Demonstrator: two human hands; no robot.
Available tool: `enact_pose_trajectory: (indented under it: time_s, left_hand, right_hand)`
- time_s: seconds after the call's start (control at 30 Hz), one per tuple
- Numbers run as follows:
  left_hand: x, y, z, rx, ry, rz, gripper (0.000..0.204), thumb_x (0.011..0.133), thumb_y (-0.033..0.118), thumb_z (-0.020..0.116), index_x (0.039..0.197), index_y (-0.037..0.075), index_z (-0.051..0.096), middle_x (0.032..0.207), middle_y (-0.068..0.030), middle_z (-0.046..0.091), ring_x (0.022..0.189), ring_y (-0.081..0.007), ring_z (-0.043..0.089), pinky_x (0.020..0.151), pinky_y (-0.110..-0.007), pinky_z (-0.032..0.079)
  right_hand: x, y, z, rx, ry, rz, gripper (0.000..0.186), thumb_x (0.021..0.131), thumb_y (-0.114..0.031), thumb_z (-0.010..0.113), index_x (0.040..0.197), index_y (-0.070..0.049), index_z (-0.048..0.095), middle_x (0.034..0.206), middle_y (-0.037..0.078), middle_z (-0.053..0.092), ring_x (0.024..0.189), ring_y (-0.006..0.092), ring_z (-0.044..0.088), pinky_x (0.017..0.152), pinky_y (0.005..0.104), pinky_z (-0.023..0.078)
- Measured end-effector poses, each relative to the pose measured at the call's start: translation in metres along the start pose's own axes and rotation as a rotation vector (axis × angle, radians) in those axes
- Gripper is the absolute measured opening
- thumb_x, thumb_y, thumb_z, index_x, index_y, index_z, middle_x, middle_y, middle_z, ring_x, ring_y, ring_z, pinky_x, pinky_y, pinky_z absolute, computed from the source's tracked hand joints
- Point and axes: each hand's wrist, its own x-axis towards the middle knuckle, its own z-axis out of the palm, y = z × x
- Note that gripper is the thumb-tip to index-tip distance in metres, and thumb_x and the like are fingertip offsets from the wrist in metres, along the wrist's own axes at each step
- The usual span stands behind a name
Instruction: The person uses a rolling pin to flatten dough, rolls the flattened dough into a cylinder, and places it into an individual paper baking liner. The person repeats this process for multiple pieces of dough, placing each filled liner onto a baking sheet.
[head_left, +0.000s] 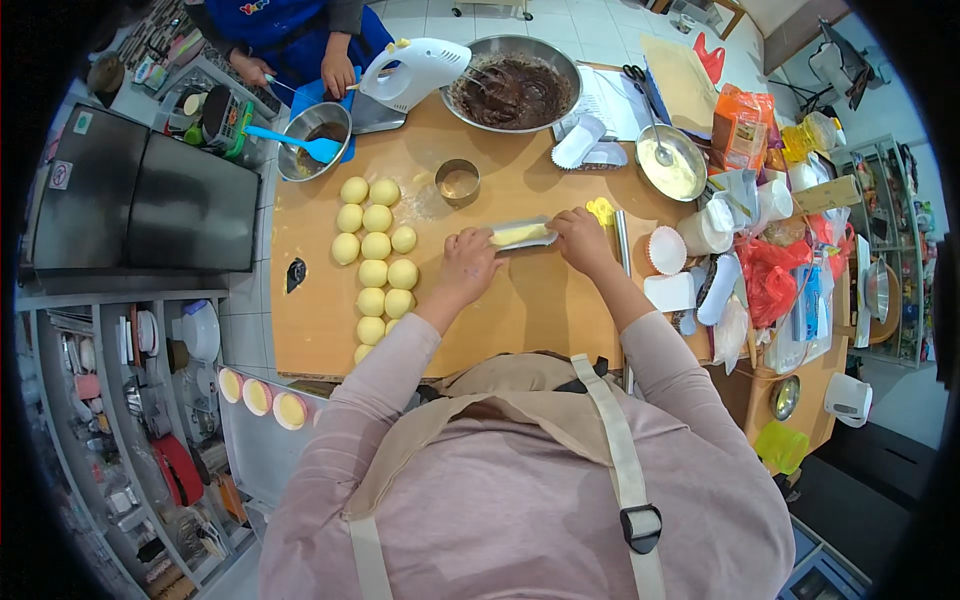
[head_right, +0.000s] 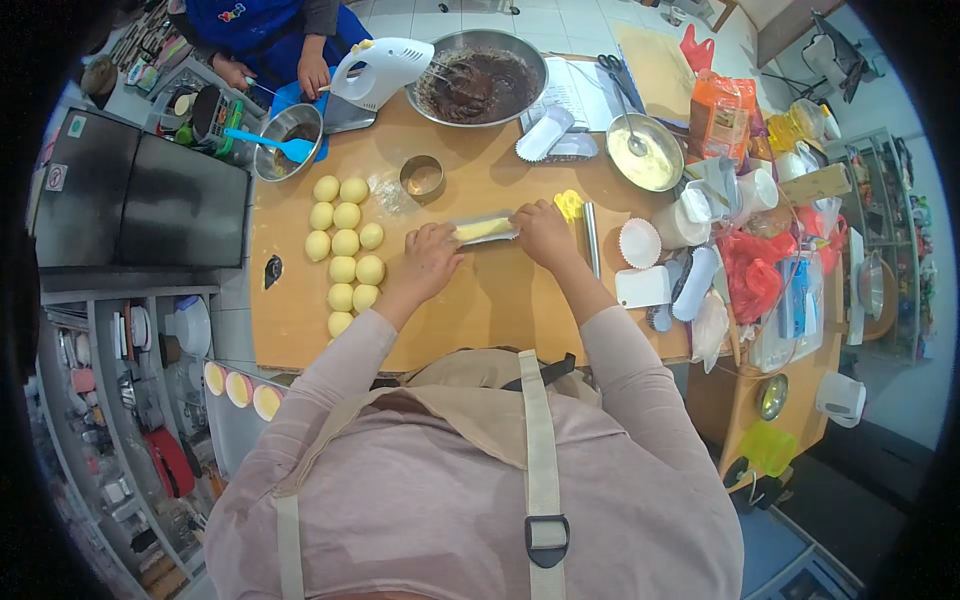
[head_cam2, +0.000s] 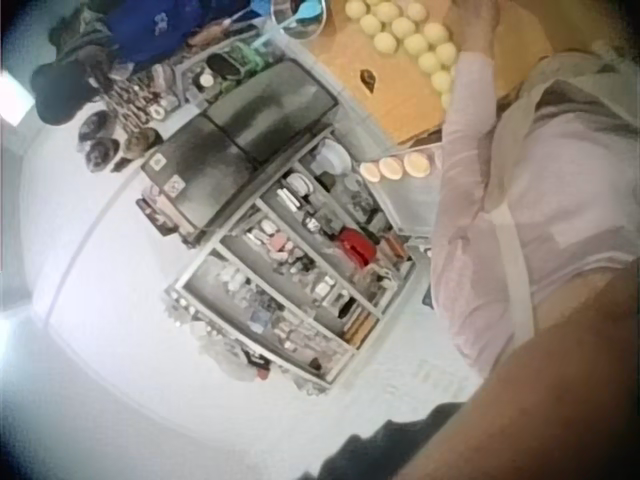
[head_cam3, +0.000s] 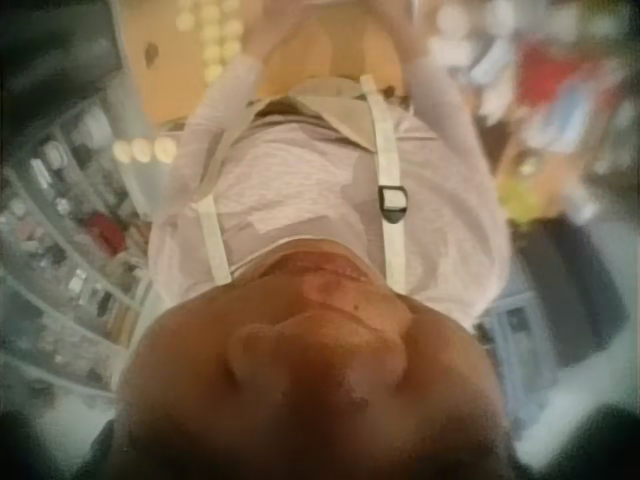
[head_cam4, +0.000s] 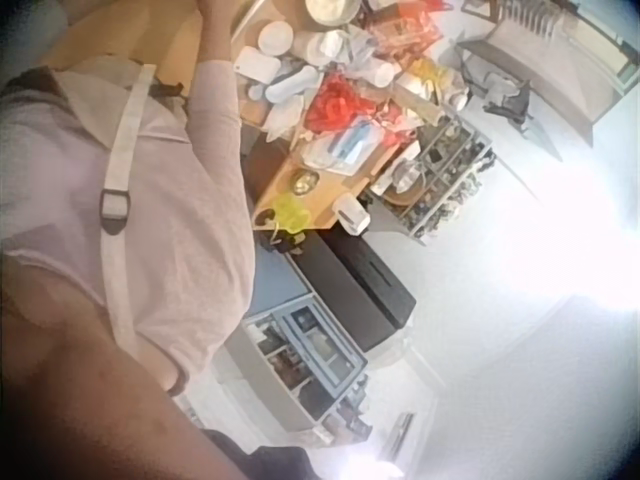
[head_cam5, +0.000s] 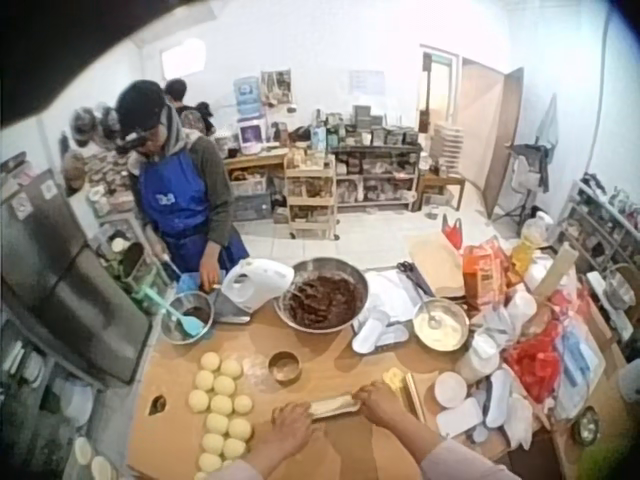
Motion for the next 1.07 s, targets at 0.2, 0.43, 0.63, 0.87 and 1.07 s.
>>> enact_pose_trajectory:
  time_s: [0.2,0.43,0.63,0.87,1.07]
  left_hand:
    - [-0.009,0.002,-0.002,0.001,-0.098,-0.099,0.047,0.077,0.032,0.075,0.115,0.009,0.061,0.121,-0.0050,0.054,0.115,-0.0259,0.046,0.096,-0.045,0.032]
    - [0.000,0.002,-0.011,0.005,-0.045,-0.050,0.049,0.079,0.038,0.073,0.117,0.009,0.060,0.120,-0.0038,0.055,0.118,-0.0261,0.045,0.101,-0.048,0.028]
    - [0.004,0.002,-0.010,0.059,-0.180,-0.064,0.052,0.080,0.042,0.071,0.119,0.008,0.059,0.123,-0.0040,0.055,0.119,-0.0263,0.045,0.105,-0.051,0.024]
    - [0.001,0.007,-0.002,-0.052,-0.145,-0.229,0.062,0.080,0.043,0.071,0.124,0.004,0.055,0.128,-0.0118,0.054,0.130,-0.0300,0.037,0.107,-0.059,0.019]
    - [0.004,0.017,-0.010,-0.007,-0.272,-0.244,0.064,0.080,0.045,0.071,0.128,0.007,0.055,0.146,-0.0123,0.035,0.134,-0.0330,0.030,0.110,-0.061,0.016]
  right_hand:
    - [-0.005,-0.009,0.005,-0.191,-0.097,-0.030,0.015,0.077,-0.011,0.064,0.091,-0.011,0.069,0.101,0.003,0.065,0.100,0.0214,0.057,0.088,0.0402,0.041]
    - [-0.008,-0.014,-0.005,-0.148,0.016,-0.030,0.014,0.076,-0.011,0.064,0.089,-0.012,0.067,0.097,0.002,0.066,0.095,0.0220,0.058,0.085,0.0387,0.042]
    - [-0.008,-0.014,0.001,-0.247,-0.095,-0.066,0.015,0.076,-0.014,0.064,0.090,-0.012,0.068,0.092,0.004,0.066,0.095,0.0224,0.058,0.085,0.0389,0.041]
    - [-0.012,-0.024,-0.001,-0.172,-0.085,-0.003,0.013,0.081,-0.013,0.057,0.085,-0.011,0.069,0.094,0.007,0.067,0.096,0.0223,0.058,0.083,0.0394,0.040]
    - [-0.011,-0.025,0.000,-0.084,0.021,0.071,0.017,0.077,-0.016,0.064,0.093,-0.010,0.070,0.108,0.009,0.064,0.102,0.0233,0.056,0.088,0.0443,0.039]
